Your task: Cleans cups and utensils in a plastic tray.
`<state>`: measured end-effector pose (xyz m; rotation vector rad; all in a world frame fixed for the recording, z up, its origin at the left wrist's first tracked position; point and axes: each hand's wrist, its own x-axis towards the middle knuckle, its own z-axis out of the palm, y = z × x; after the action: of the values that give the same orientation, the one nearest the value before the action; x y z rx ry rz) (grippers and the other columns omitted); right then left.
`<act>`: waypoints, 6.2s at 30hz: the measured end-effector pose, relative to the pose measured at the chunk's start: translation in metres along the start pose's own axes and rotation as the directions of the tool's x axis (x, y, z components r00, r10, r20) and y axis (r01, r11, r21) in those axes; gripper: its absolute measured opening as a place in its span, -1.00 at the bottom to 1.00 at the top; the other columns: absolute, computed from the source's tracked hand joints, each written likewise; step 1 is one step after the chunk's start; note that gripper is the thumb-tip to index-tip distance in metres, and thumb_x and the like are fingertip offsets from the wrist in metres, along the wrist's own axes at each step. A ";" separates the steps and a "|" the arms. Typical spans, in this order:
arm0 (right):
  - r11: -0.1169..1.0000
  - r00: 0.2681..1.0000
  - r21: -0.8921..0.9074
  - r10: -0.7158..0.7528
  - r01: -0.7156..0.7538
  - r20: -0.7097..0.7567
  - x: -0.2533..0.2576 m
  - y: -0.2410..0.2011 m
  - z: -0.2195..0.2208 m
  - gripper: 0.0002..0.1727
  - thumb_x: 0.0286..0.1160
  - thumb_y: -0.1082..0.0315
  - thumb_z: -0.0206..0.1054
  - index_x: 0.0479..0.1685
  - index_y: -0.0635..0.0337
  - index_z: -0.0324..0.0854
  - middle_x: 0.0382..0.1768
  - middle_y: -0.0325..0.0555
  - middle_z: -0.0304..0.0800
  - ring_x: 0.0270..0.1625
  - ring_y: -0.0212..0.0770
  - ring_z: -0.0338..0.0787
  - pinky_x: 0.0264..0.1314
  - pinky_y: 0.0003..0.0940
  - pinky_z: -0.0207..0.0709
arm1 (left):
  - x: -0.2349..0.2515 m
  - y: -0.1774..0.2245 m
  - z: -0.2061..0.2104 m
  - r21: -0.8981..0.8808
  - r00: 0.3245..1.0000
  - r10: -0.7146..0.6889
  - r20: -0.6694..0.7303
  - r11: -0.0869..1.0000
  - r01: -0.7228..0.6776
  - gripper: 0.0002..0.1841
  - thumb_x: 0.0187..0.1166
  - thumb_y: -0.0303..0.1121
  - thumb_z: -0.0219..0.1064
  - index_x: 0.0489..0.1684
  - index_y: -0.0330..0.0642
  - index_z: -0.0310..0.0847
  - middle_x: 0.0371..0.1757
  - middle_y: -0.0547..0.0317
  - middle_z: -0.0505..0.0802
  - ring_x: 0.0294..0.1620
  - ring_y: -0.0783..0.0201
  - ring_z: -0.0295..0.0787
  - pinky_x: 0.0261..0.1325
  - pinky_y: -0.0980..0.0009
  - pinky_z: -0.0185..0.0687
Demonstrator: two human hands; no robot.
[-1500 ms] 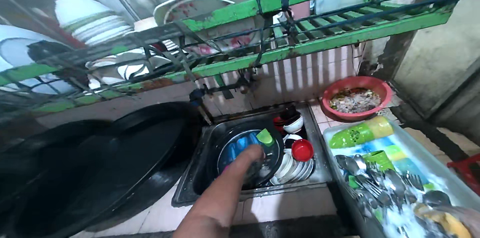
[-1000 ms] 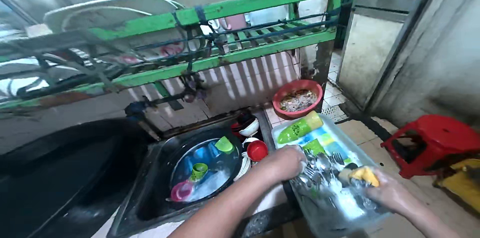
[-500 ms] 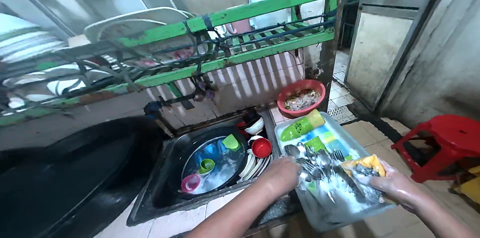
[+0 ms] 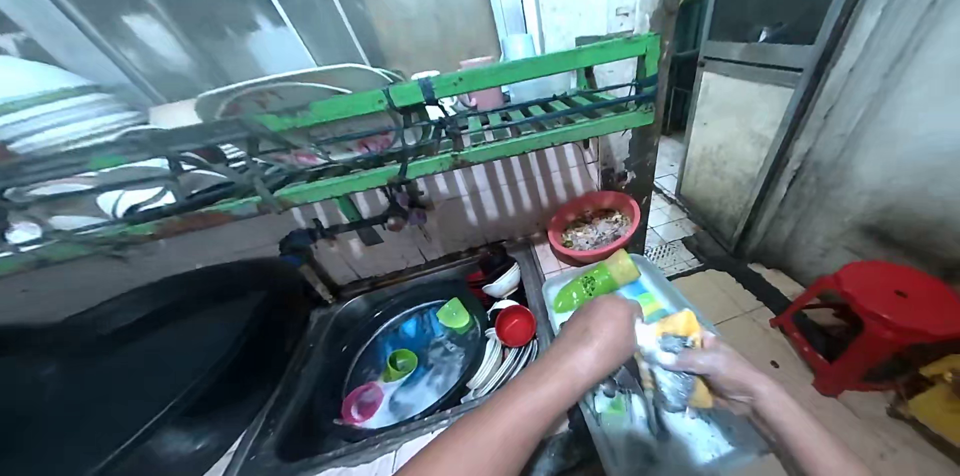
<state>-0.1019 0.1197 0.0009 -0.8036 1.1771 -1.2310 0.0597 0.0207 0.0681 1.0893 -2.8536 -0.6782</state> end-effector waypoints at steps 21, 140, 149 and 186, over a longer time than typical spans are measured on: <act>0.944 0.971 -0.328 -0.039 -0.042 -0.237 0.018 0.005 0.003 -0.25 0.18 0.25 0.59 0.47 0.22 0.45 0.08 -0.01 0.81 0.06 -0.20 0.85 0.16 -0.21 0.76 | 0.038 -0.039 0.038 -0.989 0.919 -0.392 0.034 0.121 0.088 -0.72 0.85 -0.35 0.08 0.33 -0.32 0.49 -0.48 0.09 0.72 -0.69 0.35 0.56 -0.57 0.47 0.56; 0.693 0.927 -0.625 0.183 -0.358 -0.327 -0.024 0.008 -0.039 -0.47 0.45 0.43 0.51 0.45 0.20 0.56 0.24 0.20 0.72 0.30 0.11 0.71 0.40 0.11 0.51 | -0.032 -0.111 -0.008 0.333 0.916 0.367 0.161 0.854 -0.400 -0.77 0.70 -0.38 0.24 0.05 -0.19 0.84 0.11 -0.06 0.89 0.28 -0.06 0.80 0.42 -0.06 0.64; 0.996 0.999 -0.092 -0.016 0.020 0.039 0.008 -0.026 0.041 -0.37 0.25 0.58 0.47 0.42 0.22 0.42 -0.06 -0.03 0.79 -0.10 -0.25 0.83 0.01 -0.28 0.76 | -0.004 -0.016 -0.051 0.020 0.997 0.046 -0.056 0.999 -0.045 -0.84 0.62 -0.38 0.33 -0.27 -0.23 0.81 -0.15 0.03 0.85 -0.10 0.10 0.78 0.07 0.00 0.68; 0.712 0.837 -0.698 -0.429 0.082 -0.340 0.047 0.026 -0.019 -0.40 0.41 0.29 0.54 0.49 0.20 0.57 0.19 0.29 0.80 0.29 0.28 0.77 0.40 0.32 0.53 | -0.004 0.015 0.049 -0.597 0.941 -0.309 0.140 0.732 0.329 -0.70 0.84 -0.40 0.04 0.31 -0.34 0.59 -0.41 0.14 0.72 -0.61 0.38 0.56 -0.46 0.43 0.57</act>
<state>-0.1163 0.0819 -0.0395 -1.2735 2.0446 -1.2926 0.0453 0.0523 0.0299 1.4304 -2.1665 -1.5170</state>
